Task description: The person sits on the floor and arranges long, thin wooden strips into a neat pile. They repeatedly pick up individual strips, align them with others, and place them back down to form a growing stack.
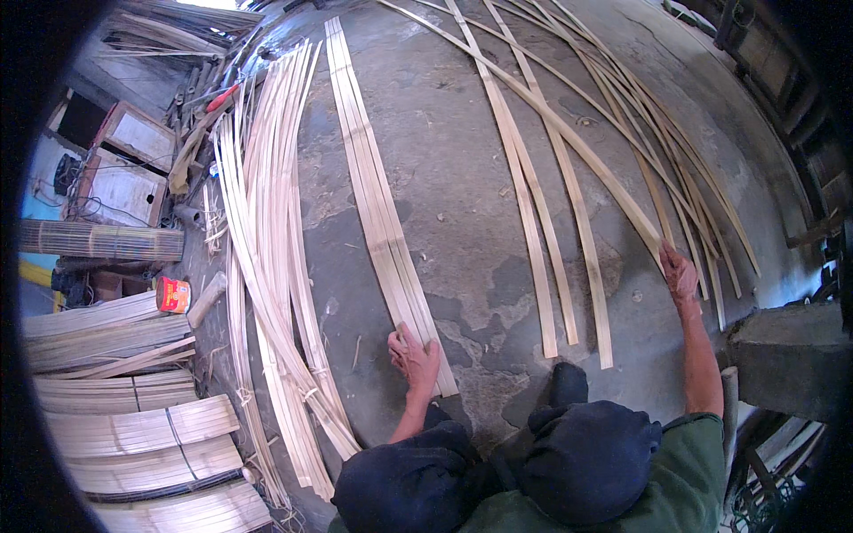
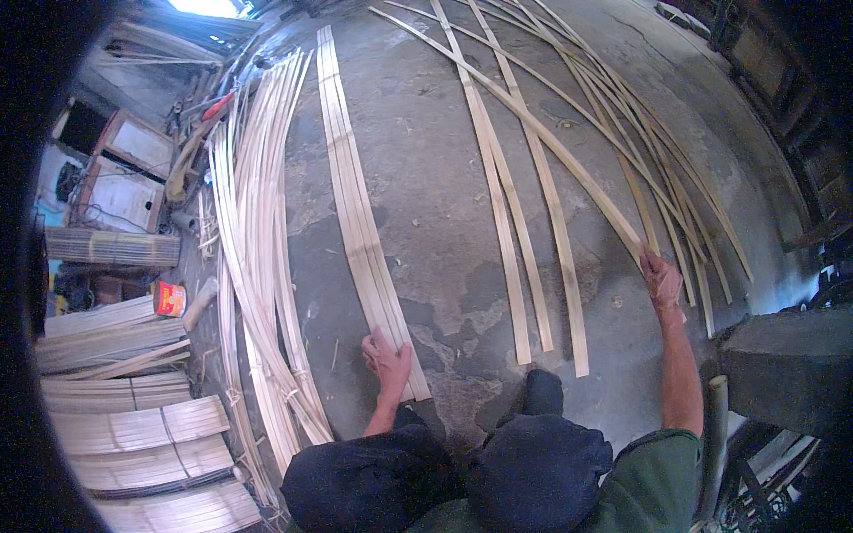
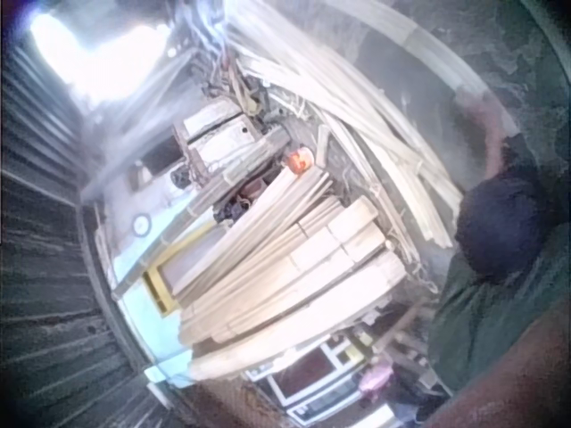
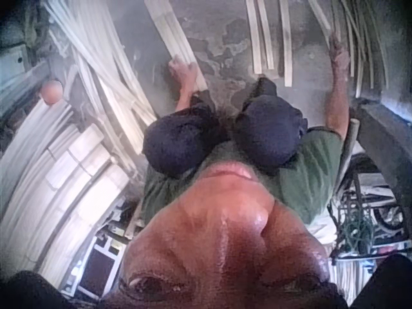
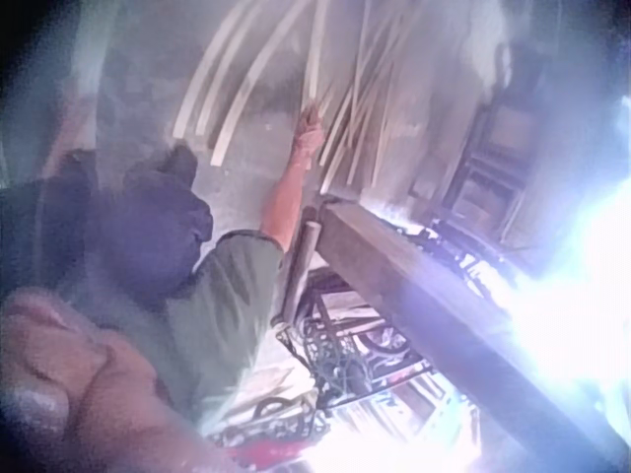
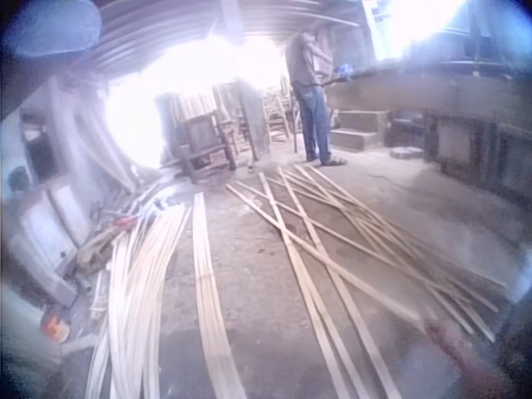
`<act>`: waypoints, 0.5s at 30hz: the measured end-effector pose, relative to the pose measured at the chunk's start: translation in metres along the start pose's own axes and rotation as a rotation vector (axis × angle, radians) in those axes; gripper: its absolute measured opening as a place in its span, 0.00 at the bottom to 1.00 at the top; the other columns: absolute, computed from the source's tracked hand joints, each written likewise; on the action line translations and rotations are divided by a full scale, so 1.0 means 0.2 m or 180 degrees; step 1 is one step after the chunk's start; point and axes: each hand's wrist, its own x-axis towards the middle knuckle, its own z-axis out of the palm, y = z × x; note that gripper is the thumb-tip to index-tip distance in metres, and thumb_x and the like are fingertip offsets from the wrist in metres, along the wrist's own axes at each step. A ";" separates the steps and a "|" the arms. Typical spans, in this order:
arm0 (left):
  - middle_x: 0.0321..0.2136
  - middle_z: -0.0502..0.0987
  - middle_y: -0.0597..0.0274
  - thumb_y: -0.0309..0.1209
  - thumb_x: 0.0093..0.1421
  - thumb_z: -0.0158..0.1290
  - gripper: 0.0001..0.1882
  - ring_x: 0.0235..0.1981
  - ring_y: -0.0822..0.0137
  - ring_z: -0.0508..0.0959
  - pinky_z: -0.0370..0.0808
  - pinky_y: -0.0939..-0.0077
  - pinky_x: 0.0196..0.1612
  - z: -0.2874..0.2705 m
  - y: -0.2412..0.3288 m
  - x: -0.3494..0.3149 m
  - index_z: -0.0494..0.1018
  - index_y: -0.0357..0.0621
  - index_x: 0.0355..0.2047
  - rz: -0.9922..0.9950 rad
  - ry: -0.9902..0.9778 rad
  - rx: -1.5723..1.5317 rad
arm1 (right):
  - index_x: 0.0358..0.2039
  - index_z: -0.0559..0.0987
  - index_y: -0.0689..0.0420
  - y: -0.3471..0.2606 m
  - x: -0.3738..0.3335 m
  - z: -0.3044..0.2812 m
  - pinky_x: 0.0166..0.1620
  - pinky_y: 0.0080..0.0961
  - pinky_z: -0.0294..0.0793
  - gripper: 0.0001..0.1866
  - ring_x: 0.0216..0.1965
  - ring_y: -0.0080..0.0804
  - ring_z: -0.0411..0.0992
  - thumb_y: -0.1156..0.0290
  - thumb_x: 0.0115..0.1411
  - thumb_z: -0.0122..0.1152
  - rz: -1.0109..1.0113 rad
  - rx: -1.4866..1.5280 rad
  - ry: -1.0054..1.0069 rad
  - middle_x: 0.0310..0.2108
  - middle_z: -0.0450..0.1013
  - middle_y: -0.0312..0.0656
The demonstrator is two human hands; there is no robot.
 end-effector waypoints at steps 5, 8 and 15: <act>0.53 0.60 0.41 0.37 0.50 0.60 0.45 0.55 0.41 0.62 0.61 0.49 0.57 0.02 -0.06 0.06 0.51 0.35 0.64 -0.0139 -0.0017 -0.0263 | 0.49 0.79 0.50 0.12 0.01 0.13 0.37 0.42 0.75 0.16 0.34 0.52 0.76 0.60 0.63 0.57 -0.0292 -0.0549 0.0360 0.30 0.76 0.51; 0.51 0.64 0.38 0.35 0.49 0.61 0.45 0.53 0.39 0.65 0.63 0.53 0.58 0.03 -0.15 0.11 0.51 0.31 0.63 0.0067 0.0119 -0.0485 | 0.47 0.78 0.56 -0.15 -0.01 0.25 0.37 0.41 0.75 0.15 0.32 0.52 0.75 0.65 0.62 0.56 -0.1161 -0.0048 0.0885 0.29 0.76 0.49; 0.44 0.71 0.40 0.34 0.49 0.61 0.40 0.48 0.44 0.72 0.69 0.57 0.52 -0.02 -0.06 0.16 0.56 0.31 0.58 -0.0436 -0.0462 -0.1156 | 0.47 0.75 0.59 -1.34 -0.59 0.70 0.34 0.25 0.75 0.13 0.29 0.26 0.75 0.66 0.66 0.53 -0.0549 0.2512 -0.1899 0.31 0.76 0.41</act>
